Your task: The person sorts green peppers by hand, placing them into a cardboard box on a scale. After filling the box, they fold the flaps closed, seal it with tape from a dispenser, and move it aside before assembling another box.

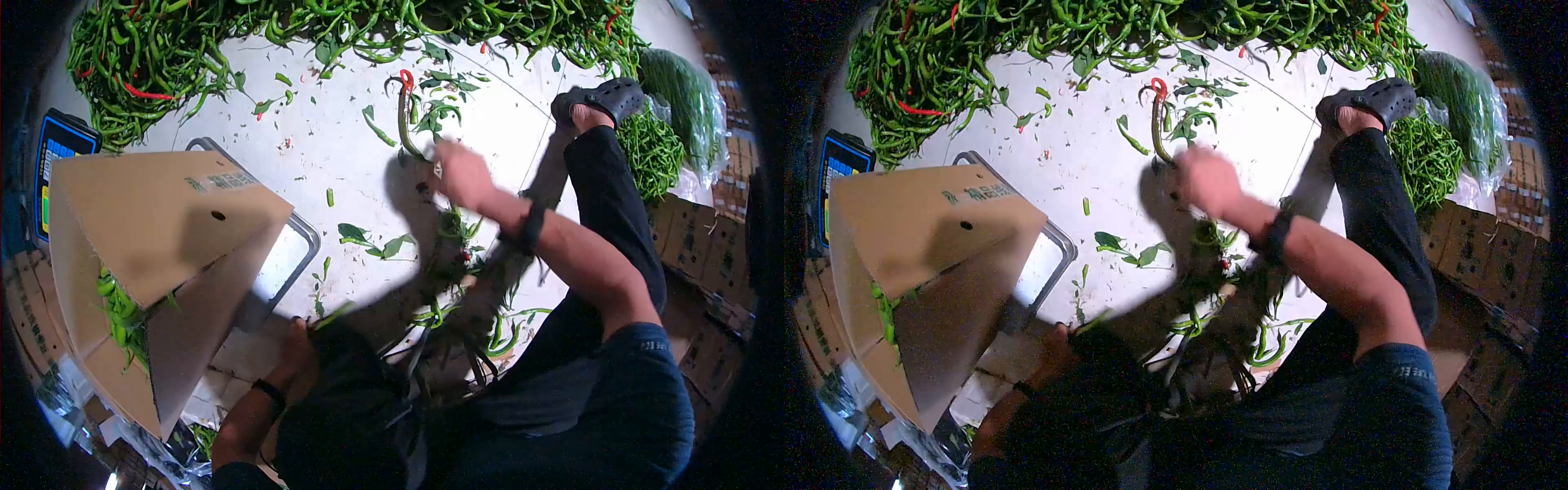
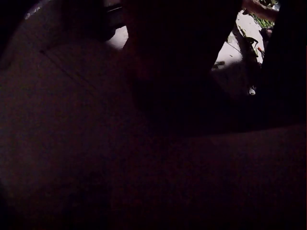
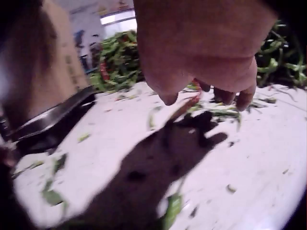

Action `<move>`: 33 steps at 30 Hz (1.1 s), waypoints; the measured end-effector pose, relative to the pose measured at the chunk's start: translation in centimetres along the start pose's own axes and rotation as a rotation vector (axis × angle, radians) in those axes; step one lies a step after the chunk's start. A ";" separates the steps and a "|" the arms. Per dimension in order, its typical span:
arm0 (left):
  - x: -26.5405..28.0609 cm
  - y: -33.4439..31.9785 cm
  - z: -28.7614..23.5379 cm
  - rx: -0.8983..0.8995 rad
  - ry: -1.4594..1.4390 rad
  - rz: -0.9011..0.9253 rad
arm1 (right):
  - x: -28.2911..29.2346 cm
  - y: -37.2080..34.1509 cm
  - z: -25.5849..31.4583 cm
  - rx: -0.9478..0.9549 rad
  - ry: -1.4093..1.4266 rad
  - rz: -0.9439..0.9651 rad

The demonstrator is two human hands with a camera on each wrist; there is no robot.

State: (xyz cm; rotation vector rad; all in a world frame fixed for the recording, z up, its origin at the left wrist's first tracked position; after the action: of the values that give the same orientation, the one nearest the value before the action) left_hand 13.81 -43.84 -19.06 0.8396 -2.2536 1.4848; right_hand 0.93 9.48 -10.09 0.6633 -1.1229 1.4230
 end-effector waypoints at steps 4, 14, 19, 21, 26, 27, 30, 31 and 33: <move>2.7 1.2 -5.5 -0.076 0.251 -0.004 | 1.7 9.1 -6.7 -0.436 -0.037 -0.354; 5.4 7.2 -17.3 -0.051 0.086 -0.125 | -4.9 9.9 5.4 -0.083 -0.080 -0.254; 3.6 10.4 -21.7 -0.043 -0.076 -0.311 | -7.7 0.2 5.9 0.375 -0.201 -0.032; 2.7 11.2 -23.7 -0.086 -0.130 -0.286 | -7.2 -4.6 4.8 0.495 -0.215 0.129; 1.8 11.4 -26.8 -0.284 -0.138 -0.377 | -2.4 -9.8 1.3 0.379 0.029 0.386; 2.4 11.4 -27.6 -0.314 -0.103 -0.414 | -1.0 -9.5 -0.2 0.272 0.142 0.394; 6.7 11.2 -29.4 -0.339 0.017 -0.653 | 2.1 -8.7 -7.9 -0.173 -0.081 0.059; 6.5 12.2 -28.9 -0.420 -0.060 -0.737 | 2.0 -9.4 -11.4 -0.385 -0.082 -0.082; 6.0 13.1 -29.7 -0.452 0.109 -0.682 | 1.9 -11.1 -17.4 -0.851 0.247 0.012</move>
State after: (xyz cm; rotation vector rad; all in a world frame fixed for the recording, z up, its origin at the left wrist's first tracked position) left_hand -0.74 -14.78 -13.03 1.1718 -1.8275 0.6652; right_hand 14.75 24.76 -12.15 -0.1220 -1.3793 0.8687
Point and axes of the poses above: each hand's wrist, its own y-axis towards the middle knuckle, its own x-axis out of the back of the hand, z = x × y, the point moved 4 cm from there along y, towards the middle knuckle, and after that the axes turned 5 degrees about -z, right-handed, at the moved point
